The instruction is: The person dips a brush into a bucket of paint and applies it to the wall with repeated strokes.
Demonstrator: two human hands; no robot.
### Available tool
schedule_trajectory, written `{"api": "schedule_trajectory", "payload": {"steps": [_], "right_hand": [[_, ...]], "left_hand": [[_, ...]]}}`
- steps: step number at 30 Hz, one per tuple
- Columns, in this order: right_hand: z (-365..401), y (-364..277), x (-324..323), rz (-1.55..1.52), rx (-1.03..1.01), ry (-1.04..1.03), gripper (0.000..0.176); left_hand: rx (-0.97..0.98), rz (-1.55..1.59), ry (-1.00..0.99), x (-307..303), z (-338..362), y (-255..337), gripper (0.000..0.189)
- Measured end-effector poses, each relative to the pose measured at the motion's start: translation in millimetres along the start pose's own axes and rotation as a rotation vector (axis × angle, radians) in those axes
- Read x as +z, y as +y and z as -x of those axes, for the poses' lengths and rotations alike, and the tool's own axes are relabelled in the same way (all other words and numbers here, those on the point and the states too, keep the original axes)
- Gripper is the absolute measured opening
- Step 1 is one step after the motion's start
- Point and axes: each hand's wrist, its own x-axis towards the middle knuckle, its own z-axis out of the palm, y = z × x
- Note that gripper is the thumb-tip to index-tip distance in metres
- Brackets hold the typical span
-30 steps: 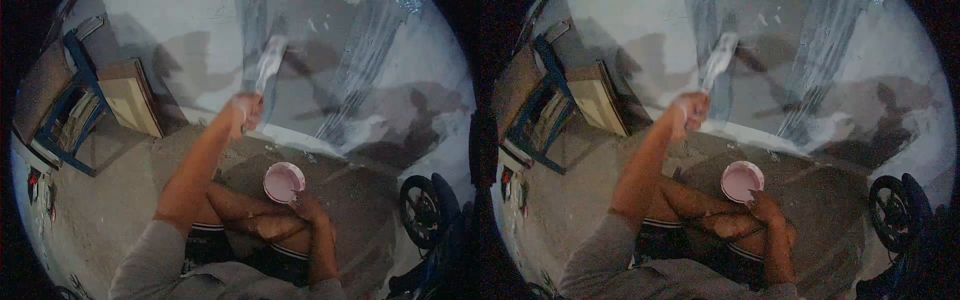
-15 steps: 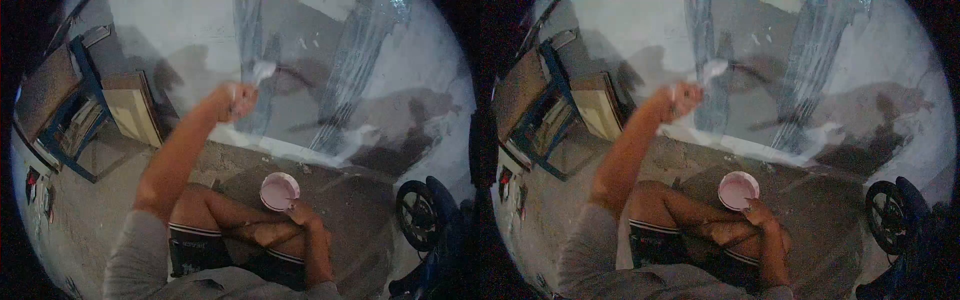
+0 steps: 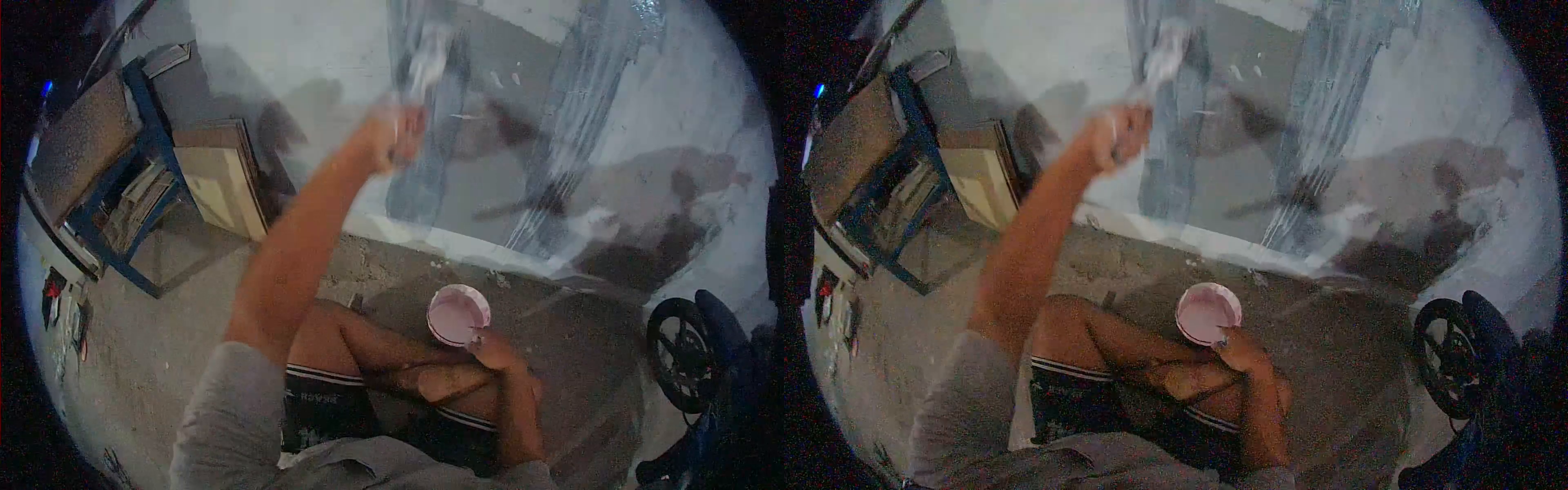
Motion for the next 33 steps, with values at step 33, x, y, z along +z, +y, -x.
{"api": "schedule_trajectory", "payload": {"steps": [33], "right_hand": [[7.9, -48.2, -18.9, 0.042, -0.020, 0.445, 0.045]], "left_hand": [[-0.416, 0.252, 0.075, -2.0, 121.7, -215.2, 0.013]]}}
